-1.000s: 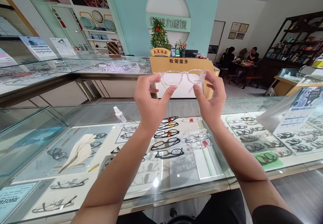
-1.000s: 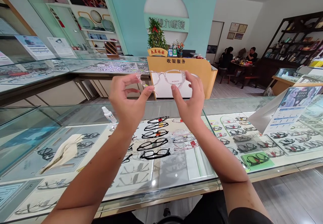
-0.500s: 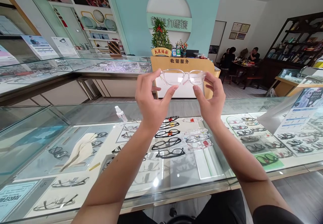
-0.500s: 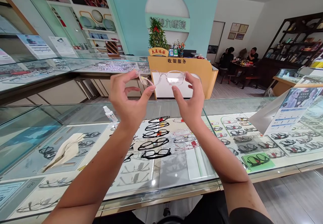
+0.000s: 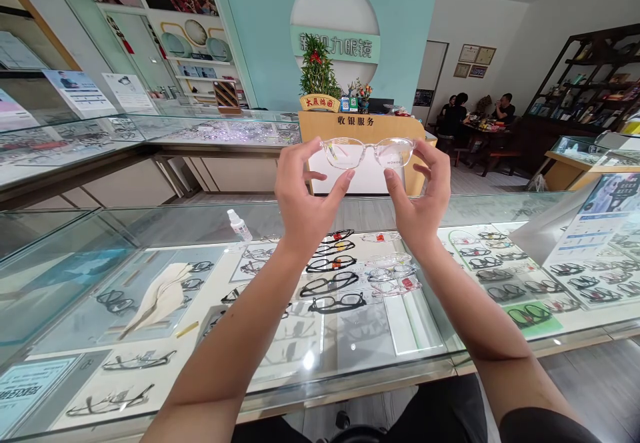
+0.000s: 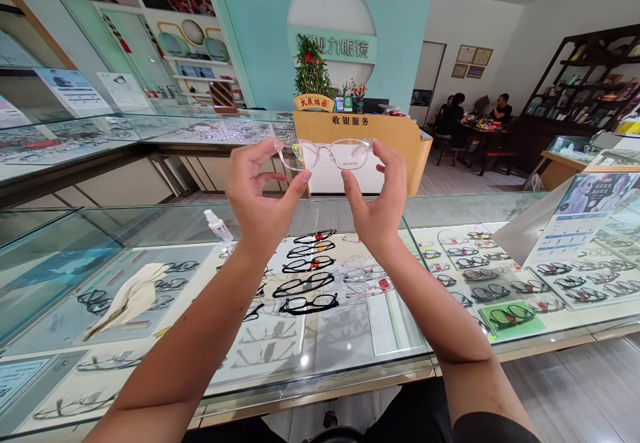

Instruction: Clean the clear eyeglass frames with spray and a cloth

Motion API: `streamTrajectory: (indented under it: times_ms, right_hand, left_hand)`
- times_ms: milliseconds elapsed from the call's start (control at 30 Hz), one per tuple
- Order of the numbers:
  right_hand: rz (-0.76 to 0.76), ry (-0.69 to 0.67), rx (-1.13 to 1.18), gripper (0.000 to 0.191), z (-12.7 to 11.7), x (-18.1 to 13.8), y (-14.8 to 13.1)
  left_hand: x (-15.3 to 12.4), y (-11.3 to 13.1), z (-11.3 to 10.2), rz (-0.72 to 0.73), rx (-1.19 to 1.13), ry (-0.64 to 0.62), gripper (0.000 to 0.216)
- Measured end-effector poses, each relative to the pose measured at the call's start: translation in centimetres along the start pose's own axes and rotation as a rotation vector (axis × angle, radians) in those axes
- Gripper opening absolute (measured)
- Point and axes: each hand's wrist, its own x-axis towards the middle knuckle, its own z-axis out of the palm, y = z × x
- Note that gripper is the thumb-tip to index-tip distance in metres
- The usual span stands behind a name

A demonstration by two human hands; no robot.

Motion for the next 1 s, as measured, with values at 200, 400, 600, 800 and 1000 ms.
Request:
streamTrajectory:
  times_ms: [200, 400, 600, 800, 1000]
  right_hand:
    - [0.022, -0.034, 0.016, 0.052, 0.0, -0.1, 0.1]
    - [0.105, -0.092, 0.083, 0.052, 0.6, -0.5, 0.6]
    - [0.206, -0.142, 0.189, 0.052, 1.3, -0.9, 1.2]
    - [0.244, -0.15, 0.215, 0.051, 1.5, -1.1, 1.1]
    - [0.211, -0.059, 0.122, 0.048, 0.9, -0.8, 0.9]
  left_hand:
    - [0.0, -0.1, 0.1, -0.001, 0.03, 0.036, 0.06]
    - [-0.3, 0.2, 0.0, 0.073, 0.13, 0.104, 0.066]
    - [-0.5, 0.2, -0.1, 0.06, 0.113, 0.08, 0.07]
    - [-0.5, 0.4, -0.2, 0.077, 0.127, 0.099, 0.068]
    - [-0.2, 0.4, 0.2, -0.019, 0.148, 0.091, 0.055]
